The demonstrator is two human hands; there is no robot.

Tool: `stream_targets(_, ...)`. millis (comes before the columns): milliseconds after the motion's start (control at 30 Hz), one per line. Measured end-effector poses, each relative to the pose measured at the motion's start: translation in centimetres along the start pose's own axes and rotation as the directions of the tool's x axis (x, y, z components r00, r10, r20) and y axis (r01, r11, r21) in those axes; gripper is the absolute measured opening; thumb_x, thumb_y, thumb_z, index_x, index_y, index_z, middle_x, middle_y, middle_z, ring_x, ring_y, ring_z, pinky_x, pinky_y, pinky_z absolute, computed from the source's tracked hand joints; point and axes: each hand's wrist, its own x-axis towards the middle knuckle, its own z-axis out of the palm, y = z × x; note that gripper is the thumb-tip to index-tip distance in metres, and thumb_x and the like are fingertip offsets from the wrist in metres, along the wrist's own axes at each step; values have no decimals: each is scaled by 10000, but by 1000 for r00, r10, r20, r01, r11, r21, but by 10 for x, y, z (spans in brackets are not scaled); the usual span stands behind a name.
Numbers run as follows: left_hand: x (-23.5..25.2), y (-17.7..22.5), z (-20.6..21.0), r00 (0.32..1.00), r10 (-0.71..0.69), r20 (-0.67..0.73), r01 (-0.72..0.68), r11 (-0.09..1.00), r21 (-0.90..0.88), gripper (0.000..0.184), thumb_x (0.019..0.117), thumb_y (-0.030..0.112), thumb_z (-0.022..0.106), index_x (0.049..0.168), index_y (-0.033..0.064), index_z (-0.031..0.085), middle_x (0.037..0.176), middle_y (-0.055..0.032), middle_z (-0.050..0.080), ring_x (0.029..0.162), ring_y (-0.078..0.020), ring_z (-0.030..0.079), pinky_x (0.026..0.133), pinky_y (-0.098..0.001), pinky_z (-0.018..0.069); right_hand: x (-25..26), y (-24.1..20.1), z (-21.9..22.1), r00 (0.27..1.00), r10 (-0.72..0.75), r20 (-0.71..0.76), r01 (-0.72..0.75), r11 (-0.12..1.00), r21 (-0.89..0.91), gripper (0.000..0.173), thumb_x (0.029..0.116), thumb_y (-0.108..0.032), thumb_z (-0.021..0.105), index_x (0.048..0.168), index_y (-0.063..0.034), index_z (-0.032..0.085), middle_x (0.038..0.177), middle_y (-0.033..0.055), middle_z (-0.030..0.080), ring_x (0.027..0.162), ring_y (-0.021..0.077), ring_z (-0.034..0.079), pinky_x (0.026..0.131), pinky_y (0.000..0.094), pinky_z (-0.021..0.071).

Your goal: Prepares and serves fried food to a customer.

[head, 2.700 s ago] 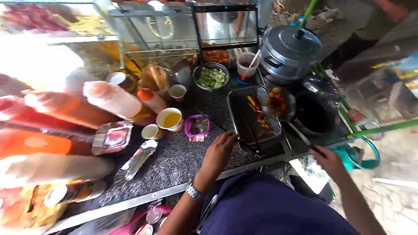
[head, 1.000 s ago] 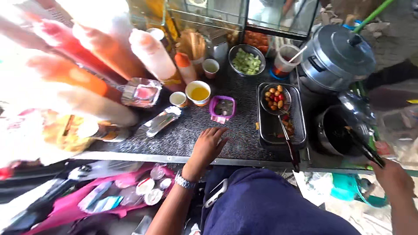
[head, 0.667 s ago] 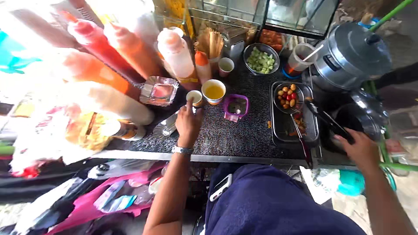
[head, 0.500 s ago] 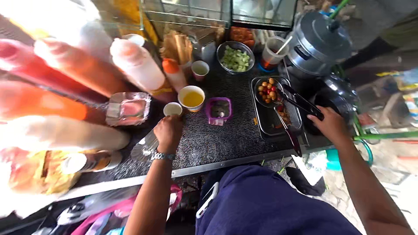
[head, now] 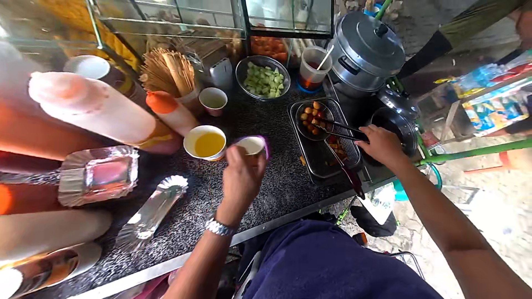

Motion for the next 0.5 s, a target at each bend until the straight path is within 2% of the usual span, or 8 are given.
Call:
stream_targets(67, 11, 11, 29, 997, 78, 5, -78, 996, -50, 598, 975, 330, 685, 1298, -109, 440, 1139, -331, 614, 825, -460, 697, 742, -615, 568, -7, 13, -11, 997, -61, -43, 63, 997, 54, 455, 961, -317, 743, 1313, -39, 671, 1255, 216, 671, 1070, 454, 670, 875, 681, 521)
stream_targets(133, 21, 22, 50, 992, 127, 15, -125, 987, -98, 633, 930, 306, 754, 1298, -96, 431, 1124, -322, 620, 828, -461, 696, 742, -618, 565, -6, 22, -23, 997, -42, -58, 46, 997, 55, 453, 969, -309, 733, 1320, -30, 666, 1264, 228, 667, 1073, 464, 668, 876, 689, 514)
stream_targets(233, 35, 30, 72, 974, 226, 13, -222, 966, -131, 722, 914, 223, 767, 1441, -58, 362, 1182, -311, 635, 870, -469, 702, 751, -632, 566, 18, 23, -30, 996, 75, 39, -72, 995, -73, 478, 1011, -316, 671, 1378, -14, 616, 1328, 228, 637, 1190, 451, 627, 961, 640, 494)
stream_targets(300, 42, 34, 79, 958, 286, 9, -281, 947, -155, 839, 906, 175, 774, 1543, -6, 258, 1247, -296, 628, 933, -474, 701, 769, -648, 567, 36, 26, -20, 996, 58, 65, -51, 994, -100, 469, 1012, -307, 668, 1374, -13, 615, 1342, 222, 630, 1204, 445, 619, 968, 627, 496)
stream_targets(333, 46, 35, 81, 954, 301, 14, -295, 942, -163, 865, 902, 152, 774, 1558, 3, 231, 1279, -296, 616, 974, -481, 692, 790, -653, 562, 44, 26, -15, 997, 33, 73, -26, 995, -98, 465, 1011, -298, 672, 1368, -6, 618, 1340, 228, 630, 1200, 448, 619, 969, 625, 496)
stream_targets(367, 50, 36, 83, 954, 298, 24, -290, 942, -165, 847, 902, 137, 774, 1547, -6, 245, 1307, -301, 598, 1023, -490, 676, 824, -657, 552, 50, 26, -11, 997, 1, 73, 6, 995, -96, 460, 1009, -290, 674, 1359, 4, 622, 1327, 236, 634, 1185, 454, 626, 962, 625, 501)
stream_targets(433, 60, 38, 87, 964, 265, 34, -256, 952, -165, 714, 912, 135, 766, 1468, -59, 361, 1328, -318, 575, 1105, -494, 647, 900, -649, 529, 56, 27, -10, 996, -32, 83, 40, 995, -95, 450, 1017, -293, 662, 1356, 0, 625, 1323, 227, 637, 1172, 446, 634, 958, 618, 505)
stream_targets(500, 69, 36, 92, 968, 246, 41, -236, 957, -172, 643, 912, 128, 766, 1417, -88, 432, 1366, -334, 531, 1146, -497, 620, 930, -637, 516, 54, 35, -17, 997, -50, 64, 51, 998, -26, 439, 1010, -305, 673, 1339, -16, 644, 1306, 221, 651, 1158, 438, 648, 953, 636, 504)
